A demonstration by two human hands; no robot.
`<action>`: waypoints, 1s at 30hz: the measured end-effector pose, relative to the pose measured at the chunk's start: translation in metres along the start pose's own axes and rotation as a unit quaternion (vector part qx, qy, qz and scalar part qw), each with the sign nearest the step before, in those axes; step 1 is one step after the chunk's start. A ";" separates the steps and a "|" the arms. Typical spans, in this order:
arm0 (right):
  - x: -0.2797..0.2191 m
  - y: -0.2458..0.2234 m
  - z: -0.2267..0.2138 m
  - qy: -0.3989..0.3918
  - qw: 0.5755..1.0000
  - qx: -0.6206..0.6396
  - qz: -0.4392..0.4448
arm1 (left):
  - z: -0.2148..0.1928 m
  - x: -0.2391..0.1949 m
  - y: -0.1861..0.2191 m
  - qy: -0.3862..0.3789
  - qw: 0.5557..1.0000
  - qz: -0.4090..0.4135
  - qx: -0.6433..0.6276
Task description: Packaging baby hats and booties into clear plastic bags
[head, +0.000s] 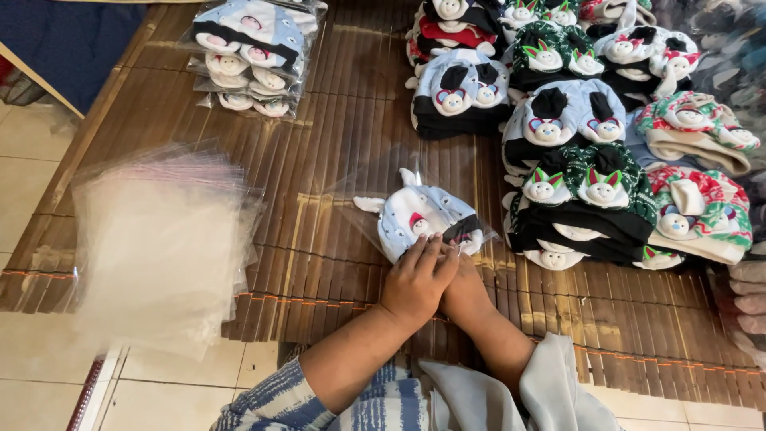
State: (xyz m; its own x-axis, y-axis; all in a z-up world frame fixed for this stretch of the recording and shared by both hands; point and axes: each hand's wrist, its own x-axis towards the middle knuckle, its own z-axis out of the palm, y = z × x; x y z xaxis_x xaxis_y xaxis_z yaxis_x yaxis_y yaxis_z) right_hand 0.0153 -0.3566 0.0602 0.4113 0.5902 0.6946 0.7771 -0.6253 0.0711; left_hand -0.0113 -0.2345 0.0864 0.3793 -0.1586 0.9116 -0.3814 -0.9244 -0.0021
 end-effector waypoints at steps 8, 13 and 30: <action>0.007 0.012 0.005 -0.042 0.997 0.059 -0.025 | 0.001 -0.007 0.004 0.016 1.000 0.017 0.003; 0.008 0.019 0.008 -0.065 0.993 0.092 -0.037 | -0.008 -0.006 -0.006 0.010 1.000 0.020 0.006; -0.019 0.030 0.029 -0.153 0.987 -0.044 -0.014 | 0.001 -0.063 -0.064 -0.193 0.980 0.042 -0.009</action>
State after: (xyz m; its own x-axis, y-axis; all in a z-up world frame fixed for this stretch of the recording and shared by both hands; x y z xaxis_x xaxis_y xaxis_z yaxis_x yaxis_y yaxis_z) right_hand 0.0449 -0.3720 0.0289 0.5254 0.7259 0.4440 0.7511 -0.6408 0.1588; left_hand -0.0099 -0.1663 0.0283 0.6348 -0.3569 0.6853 -0.4386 -0.8966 -0.0608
